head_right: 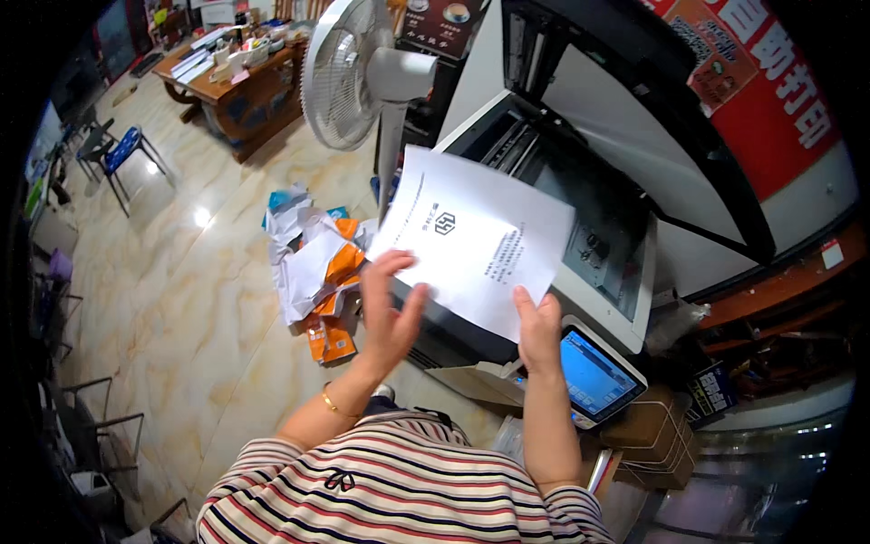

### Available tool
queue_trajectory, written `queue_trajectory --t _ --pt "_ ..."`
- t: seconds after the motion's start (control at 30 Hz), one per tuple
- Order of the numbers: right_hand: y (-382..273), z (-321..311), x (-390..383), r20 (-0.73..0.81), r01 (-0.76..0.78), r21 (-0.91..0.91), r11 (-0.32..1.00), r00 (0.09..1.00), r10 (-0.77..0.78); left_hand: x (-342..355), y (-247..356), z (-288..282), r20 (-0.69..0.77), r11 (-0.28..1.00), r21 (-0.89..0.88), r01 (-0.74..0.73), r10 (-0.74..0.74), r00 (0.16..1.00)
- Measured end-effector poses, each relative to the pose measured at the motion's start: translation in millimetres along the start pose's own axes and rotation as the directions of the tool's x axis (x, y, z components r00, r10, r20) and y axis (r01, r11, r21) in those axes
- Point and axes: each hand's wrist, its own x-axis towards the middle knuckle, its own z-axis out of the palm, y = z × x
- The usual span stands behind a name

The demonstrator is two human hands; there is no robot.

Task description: The person places a document on a photocopier, operates the touchscreen to print, and retrieves the printed sheets. They then move to a paper cutter, align the sheets, and trim the edges using the machine's blade.

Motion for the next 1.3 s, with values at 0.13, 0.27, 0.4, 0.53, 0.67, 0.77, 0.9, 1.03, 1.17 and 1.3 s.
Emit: queue_trajectory --t 0.13,0.27,0.4,0.53,0.67,0.77,0.9,1.03,1.17,1.3 --pt "-32.8 -34.7 10.2 0.044 0.027 0.057 0.998 0.999 -0.03 16.8 -23.7 4.0 -0.047 0.976 -0.033 0.216 -0.217 0.975" --pt "-50.1 -62.5 20.6 0.095 0.047 0.028 0.998 0.994 -0.049 36.2 -39.1 18.2 0.372 0.544 -0.561 0.624 -0.508 0.777" --pt "-58.3 -97.2 51.2 0.121 0.133 -0.045 0.99 0.985 -0.127 51.6 -40.1 37.4 0.503 0.531 -0.559 0.637 -0.393 0.77" --pt "-65.2 -149.7 111.0 0.019 0.254 -0.075 0.964 0.967 -0.253 67.1 -12.1 77.9 0.264 0.772 -0.568 0.285 -0.157 0.952" --pt "-61.2 -205.4 136.8 -0.295 0.122 -0.094 0.988 0.945 -0.145 79.6 1.6 125.0 0.206 0.94 -0.202 -0.274 0.314 0.927" --pt "-57.5 -238.7 147.7 -0.491 0.13 -0.007 0.991 0.863 -0.117 82.5 -8.2 161.9 0.314 0.929 -0.067 -0.364 0.366 0.876" --pt "-46.5 -231.0 174.6 -0.247 0.222 -0.416 0.882 0.906 -0.345 86.9 -31.6 188.1 0.445 0.902 0.046 -0.429 0.366 0.817" --pt "-25.6 -180.9 203.8 0.339 0.44 -0.802 0.403 0.892 -0.299 95.1 -48.3 200.8 0.521 0.899 0.055 -0.435 0.346 0.78" --pt "-4.4 -131.9 255.7 0.323 0.383 -0.831 0.402 0.923 -0.21 105.8 -54.6 210.7 0.539 0.915 0.03 -0.403 0.324 0.777" --pt "9.1 -92.9 318.1 0.272 0.338 -0.914 0.223 0.921 -0.28 111.6 -51.2 212.6 0.529 0.928 -0.002 -0.372 0.317 0.787"
